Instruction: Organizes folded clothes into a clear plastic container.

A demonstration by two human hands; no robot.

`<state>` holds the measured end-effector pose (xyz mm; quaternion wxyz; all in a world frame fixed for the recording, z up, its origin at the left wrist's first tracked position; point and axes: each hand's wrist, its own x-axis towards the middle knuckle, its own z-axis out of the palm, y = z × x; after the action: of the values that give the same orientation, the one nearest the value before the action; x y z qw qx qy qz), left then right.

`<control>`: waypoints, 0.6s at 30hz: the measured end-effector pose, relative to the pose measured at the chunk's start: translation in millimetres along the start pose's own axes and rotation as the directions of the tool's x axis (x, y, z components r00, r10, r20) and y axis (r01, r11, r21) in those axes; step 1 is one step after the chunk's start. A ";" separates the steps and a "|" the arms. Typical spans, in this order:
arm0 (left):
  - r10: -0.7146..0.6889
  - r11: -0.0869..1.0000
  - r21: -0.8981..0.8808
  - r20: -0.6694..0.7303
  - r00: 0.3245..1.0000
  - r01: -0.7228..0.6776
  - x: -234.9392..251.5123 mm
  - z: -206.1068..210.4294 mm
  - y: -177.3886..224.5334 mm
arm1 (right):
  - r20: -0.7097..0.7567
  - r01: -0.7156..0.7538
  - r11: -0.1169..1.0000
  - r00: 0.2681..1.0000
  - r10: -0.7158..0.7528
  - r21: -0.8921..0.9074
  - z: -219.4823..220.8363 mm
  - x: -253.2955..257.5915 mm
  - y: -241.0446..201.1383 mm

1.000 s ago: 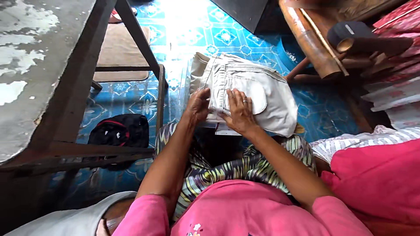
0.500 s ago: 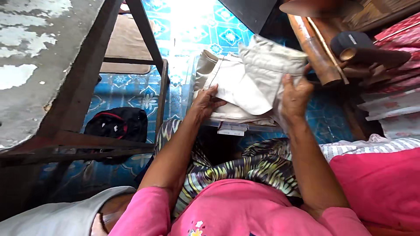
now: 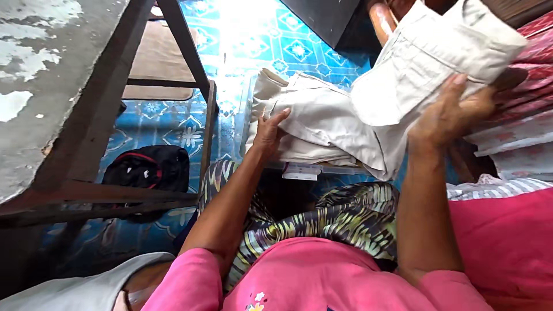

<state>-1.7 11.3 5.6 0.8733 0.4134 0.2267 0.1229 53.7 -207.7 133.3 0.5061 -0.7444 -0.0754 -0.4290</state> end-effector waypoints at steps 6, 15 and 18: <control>0.024 0.997 -0.071 0.164 0.986 -0.012 0.8 2.6 5.3 | 0.077 -0.141 0.984 0.988 0.132 0.112 37.1 -17.6 16.6; 0.110 0.989 -0.144 0.592 0.798 -0.029 -0.3 46.5 23.2 | -0.117 -0.294 0.876 0.925 0.362 0.381 -35.1 17.0 37.2; -0.007 0.985 -0.165 0.256 0.967 0.051 20.1 37.6 15.3 | -0.206 -0.175 0.921 0.944 0.257 0.350 -54.3 23.4 40.9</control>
<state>34.0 3.9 32.5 0.9290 0.3461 0.1077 0.0748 60.0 -279.2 128.3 0.6722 -0.5946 0.0015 -0.4411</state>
